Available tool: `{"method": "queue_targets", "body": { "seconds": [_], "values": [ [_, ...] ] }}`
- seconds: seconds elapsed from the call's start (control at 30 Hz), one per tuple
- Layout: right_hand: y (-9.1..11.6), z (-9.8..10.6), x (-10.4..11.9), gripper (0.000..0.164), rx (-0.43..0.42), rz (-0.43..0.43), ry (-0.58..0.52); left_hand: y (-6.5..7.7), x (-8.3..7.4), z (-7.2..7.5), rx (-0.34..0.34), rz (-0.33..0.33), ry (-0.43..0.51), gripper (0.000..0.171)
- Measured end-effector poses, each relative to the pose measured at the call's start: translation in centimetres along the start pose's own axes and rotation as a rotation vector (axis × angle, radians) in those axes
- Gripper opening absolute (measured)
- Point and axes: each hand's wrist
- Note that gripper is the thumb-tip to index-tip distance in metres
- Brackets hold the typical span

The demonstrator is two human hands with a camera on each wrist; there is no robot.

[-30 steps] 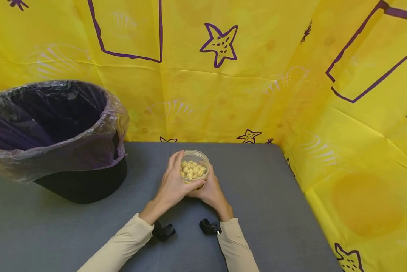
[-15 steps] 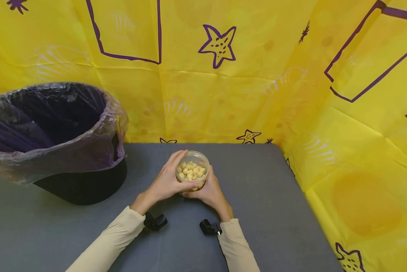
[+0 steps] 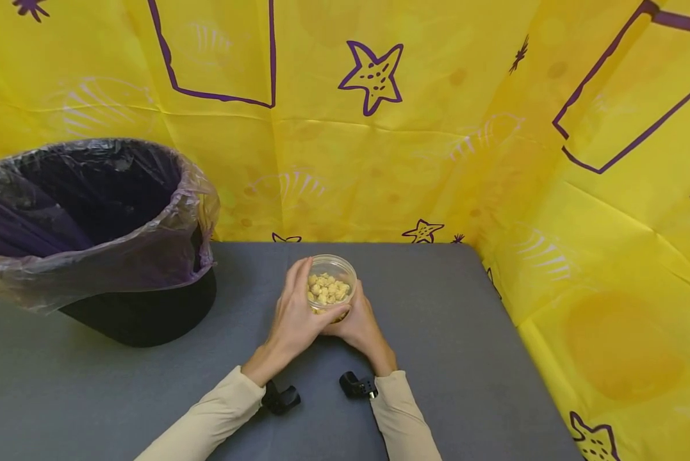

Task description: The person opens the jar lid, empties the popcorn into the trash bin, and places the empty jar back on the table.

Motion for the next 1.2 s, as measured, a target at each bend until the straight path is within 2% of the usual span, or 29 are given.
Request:
{"method": "queue_targets", "body": {
  "seconds": [0.23,0.47,0.53,0.6,0.73,0.97,1.2],
  "values": [
    [0.1,0.1,0.0,0.113,0.010,-0.006,-0.004,0.4,-0.6,-0.4,-0.060,0.006,-0.028,0.106],
    [0.0,0.3,0.7,0.094,-0.003,0.023,0.047,-0.2,-2.3,-0.1,-0.109,-0.007,0.005,0.104],
    [0.1,0.3,0.7,0.096,0.011,0.008,0.044,-0.5,-2.6,0.3,-0.100,-0.007,0.019,0.103],
    [0.1,0.1,0.1,0.105,0.023,-0.020,0.034,-0.8,-2.6,0.8,-0.085,0.007,0.031,0.102],
    [0.3,0.2,0.3,0.119,0.034,-0.083,0.000,-1.2,-2.1,2.1,-0.045,0.098,0.073,0.092],
    [0.3,0.3,0.5,0.112,0.043,-0.102,-0.012,-1.9,-0.9,4.5,0.046,0.244,0.166,0.074],
    [0.3,0.2,0.5,0.115,0.048,-0.119,-0.030,-2.2,0.2,6.4,0.080,0.325,0.195,0.062]
  ]
}}
Point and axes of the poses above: each hand's wrist, its own y-axis away from the middle knuckle, its own z-axis out of the back of the hand, x = y × z, and after that the axes turned 13 degrees about y, right-handed
